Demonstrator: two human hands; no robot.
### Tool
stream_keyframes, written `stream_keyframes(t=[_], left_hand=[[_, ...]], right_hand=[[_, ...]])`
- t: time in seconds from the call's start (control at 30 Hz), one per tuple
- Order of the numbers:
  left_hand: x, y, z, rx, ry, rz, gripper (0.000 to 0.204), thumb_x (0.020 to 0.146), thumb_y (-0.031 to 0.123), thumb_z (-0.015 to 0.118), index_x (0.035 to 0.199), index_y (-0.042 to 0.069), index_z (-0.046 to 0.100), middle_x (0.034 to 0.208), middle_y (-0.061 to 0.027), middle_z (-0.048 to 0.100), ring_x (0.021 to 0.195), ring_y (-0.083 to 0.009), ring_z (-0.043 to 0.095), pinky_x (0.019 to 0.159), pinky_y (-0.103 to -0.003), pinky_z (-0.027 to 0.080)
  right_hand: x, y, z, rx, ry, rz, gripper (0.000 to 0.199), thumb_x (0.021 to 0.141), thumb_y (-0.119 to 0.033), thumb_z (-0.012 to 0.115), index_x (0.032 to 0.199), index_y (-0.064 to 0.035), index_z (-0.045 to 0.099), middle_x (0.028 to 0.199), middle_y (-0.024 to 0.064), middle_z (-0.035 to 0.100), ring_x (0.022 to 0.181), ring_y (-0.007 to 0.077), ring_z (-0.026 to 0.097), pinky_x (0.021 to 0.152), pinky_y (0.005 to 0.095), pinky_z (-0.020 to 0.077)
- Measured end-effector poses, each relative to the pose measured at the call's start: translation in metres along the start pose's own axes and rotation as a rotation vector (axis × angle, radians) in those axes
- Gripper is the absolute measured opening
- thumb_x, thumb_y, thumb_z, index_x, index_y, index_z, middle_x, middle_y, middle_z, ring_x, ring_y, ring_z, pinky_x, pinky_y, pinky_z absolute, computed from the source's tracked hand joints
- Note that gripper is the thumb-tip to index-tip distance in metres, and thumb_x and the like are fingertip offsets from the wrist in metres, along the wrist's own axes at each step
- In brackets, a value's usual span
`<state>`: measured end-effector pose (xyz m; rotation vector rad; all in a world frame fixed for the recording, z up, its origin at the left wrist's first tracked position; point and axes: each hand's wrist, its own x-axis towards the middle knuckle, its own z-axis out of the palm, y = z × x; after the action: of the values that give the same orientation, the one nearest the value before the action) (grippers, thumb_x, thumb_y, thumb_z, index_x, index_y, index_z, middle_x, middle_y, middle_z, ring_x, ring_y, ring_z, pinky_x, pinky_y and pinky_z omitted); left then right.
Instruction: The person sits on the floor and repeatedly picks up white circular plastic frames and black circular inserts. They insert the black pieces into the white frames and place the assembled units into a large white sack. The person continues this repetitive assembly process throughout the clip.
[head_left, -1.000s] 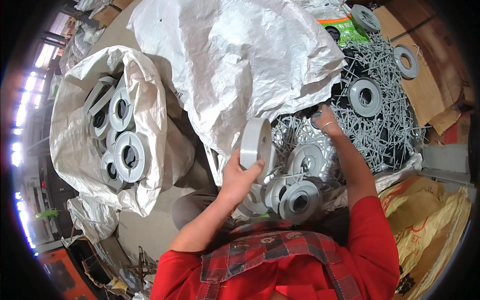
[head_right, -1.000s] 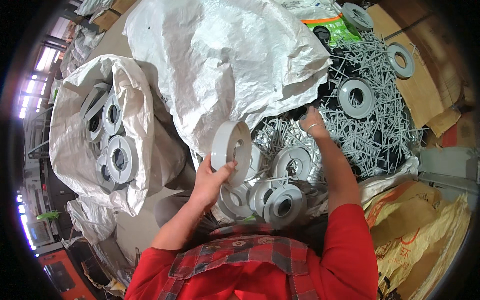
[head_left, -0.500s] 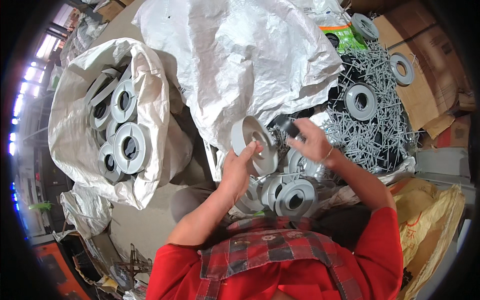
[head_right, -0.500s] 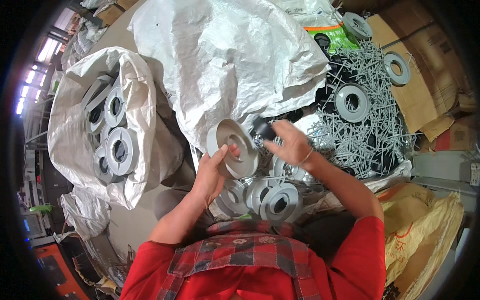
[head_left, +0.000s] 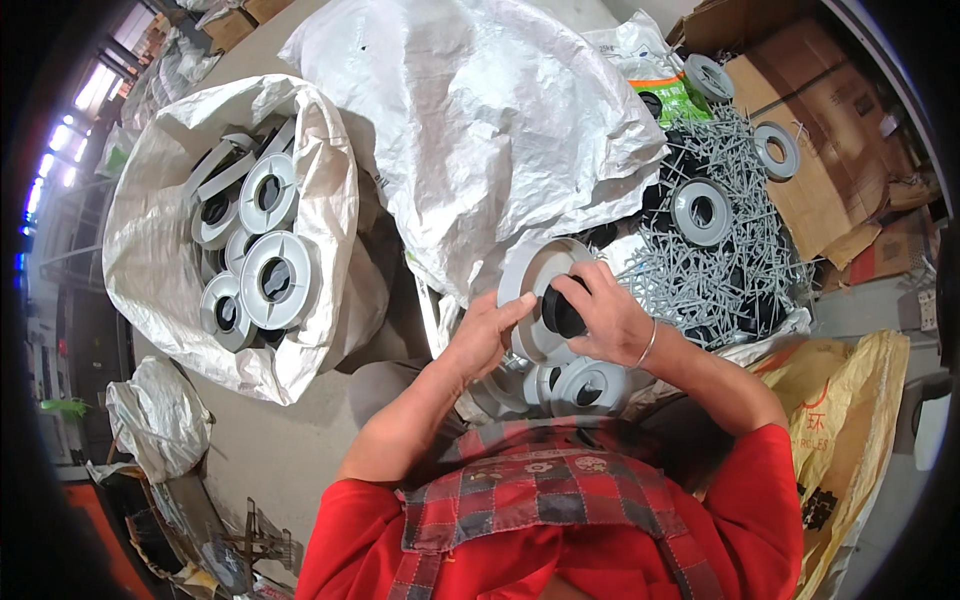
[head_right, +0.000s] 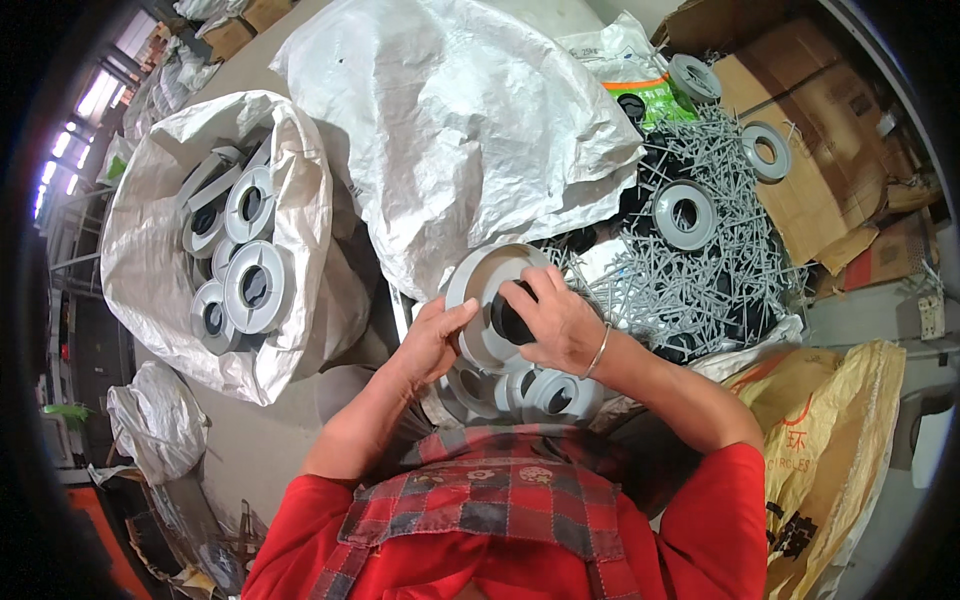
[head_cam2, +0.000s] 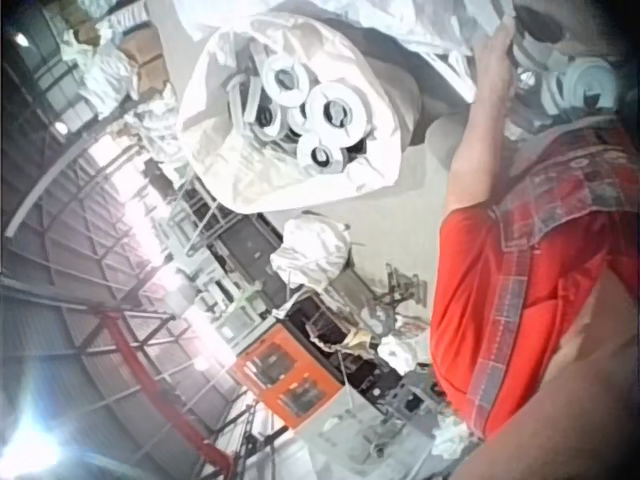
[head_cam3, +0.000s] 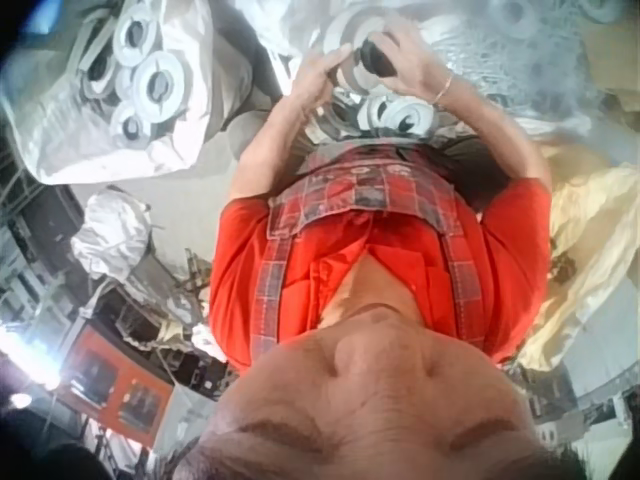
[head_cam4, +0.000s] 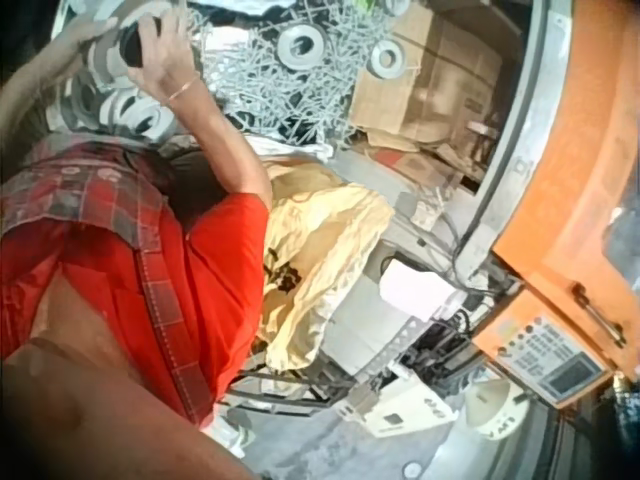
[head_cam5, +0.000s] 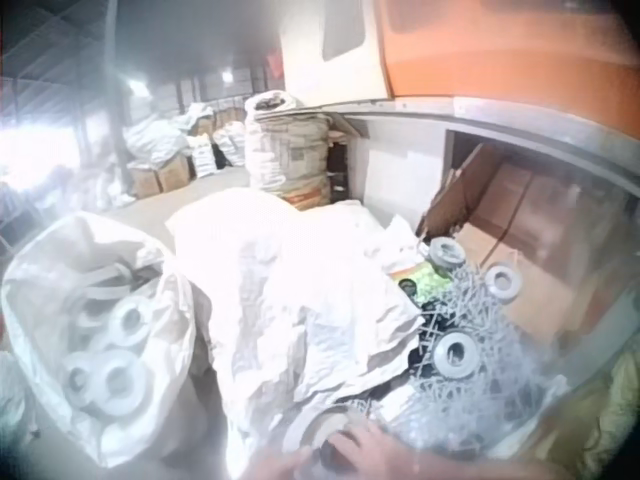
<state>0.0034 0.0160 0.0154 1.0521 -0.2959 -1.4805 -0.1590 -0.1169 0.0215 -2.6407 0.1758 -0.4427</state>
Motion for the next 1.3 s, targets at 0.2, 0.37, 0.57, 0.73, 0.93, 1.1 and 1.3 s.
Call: stream_keyframes(t=[0.2,0.37,0.57,0.73,0.93,1.1,1.3], left_hand=[[-0.002,-0.018,-0.006,0.341,-0.037,0.091,0.043,0.087,0.022,0.062,0.121,-0.001,0.049,0.107,-0.0088,0.06,0.093,-0.0152,0.059,0.08,-0.031,0.049],[-0.007,-0.004,-0.004,1.38,-0.239,0.585,0.097,0.078,0.021,0.07,0.145,-0.001,0.003,0.147,-0.0287,0.015,0.135,-0.0364,0.028,0.11,-0.038,0.024],[-0.021,-0.001,0.011,1.078,-0.355,0.693,0.085,0.077,0.01,0.065,0.142,-0.007,0.013,0.14,-0.0298,0.028,0.131,-0.044,0.028,0.109,-0.045,0.024],[-0.037,0.024,-0.002,1.395,-0.399,0.998,0.079,0.073,-0.006,0.058,0.141,-0.008,0.017,0.139,-0.027,0.031,0.13,-0.0412,0.032,0.109,-0.046,0.026],[-0.069,0.152,-0.054,1.549,0.959,1.197,0.094,0.076,0.018,0.072,0.141,-0.009,0.01,0.145,-0.0294,0.021,0.136,-0.0387,0.022,0.112,-0.039,0.018],[-0.045,0.106,-0.144,1.512,0.763,0.276,0.112,0.067,0.036,0.078,0.141,-0.01,0.008,0.147,-0.03,0.014,0.137,-0.0416,0.014,0.112,-0.04,0.019],[-0.039,0.103,-0.202,1.851,1.17,0.025,0.083,0.071,0.027,0.071,0.135,-0.005,0.028,0.127,-0.0282,0.043,0.117,-0.0405,0.045,0.096,-0.044,0.039]], right_hand=[[-0.012,0.006,0.025,0.684,0.1,0.512,0.063,0.069,-0.022,0.076,0.121,-0.0003,0.048,0.108,0.0161,0.052,0.098,0.0286,0.055,0.084,0.0376,0.0473],[0.004,-0.003,0.015,2.16,0.262,0.791,0.046,0.086,-0.009,0.059,0.128,0.0015,0.043,0.119,0.0108,0.054,0.105,0.0225,0.057,0.09,0.0348,0.0483],[-0.006,0.0,0.015,1.558,0.241,0.569,0.047,0.088,-0.02,0.056,0.127,0.0023,0.042,0.119,0.0156,0.055,0.104,0.0251,0.06,0.083,0.0353,0.0536],[-0.014,-0.002,0.017,1.691,0.098,0.434,0.059,0.096,-0.047,0.032,0.13,-0.0005,0.04,0.119,0.0175,0.056,0.099,0.031,0.06,0.087,0.0437,0.0498],[-0.025,0.003,0.019,1.68,0.028,0.827,0.056,0.097,-0.047,0.034,0.105,0.0046,0.055,0.079,0.0157,0.063,0.064,0.02,0.061,0.061,0.0326,0.0529],[-0.024,-0.036,0.02,1.529,-0.093,0.877,0.047,0.097,-0.037,0.04,0.102,0.0073,0.055,0.076,0.0133,0.062,0.06,0.0184,0.06,0.056,0.0274,0.0506],[-0.037,-0.02,0.033,1.456,-0.021,0.933,0.045,0.095,-0.037,0.045,0.1,0.0066,0.056,0.075,0.0117,0.061,0.057,0.0166,0.059,0.055,0.0255,0.0496]])
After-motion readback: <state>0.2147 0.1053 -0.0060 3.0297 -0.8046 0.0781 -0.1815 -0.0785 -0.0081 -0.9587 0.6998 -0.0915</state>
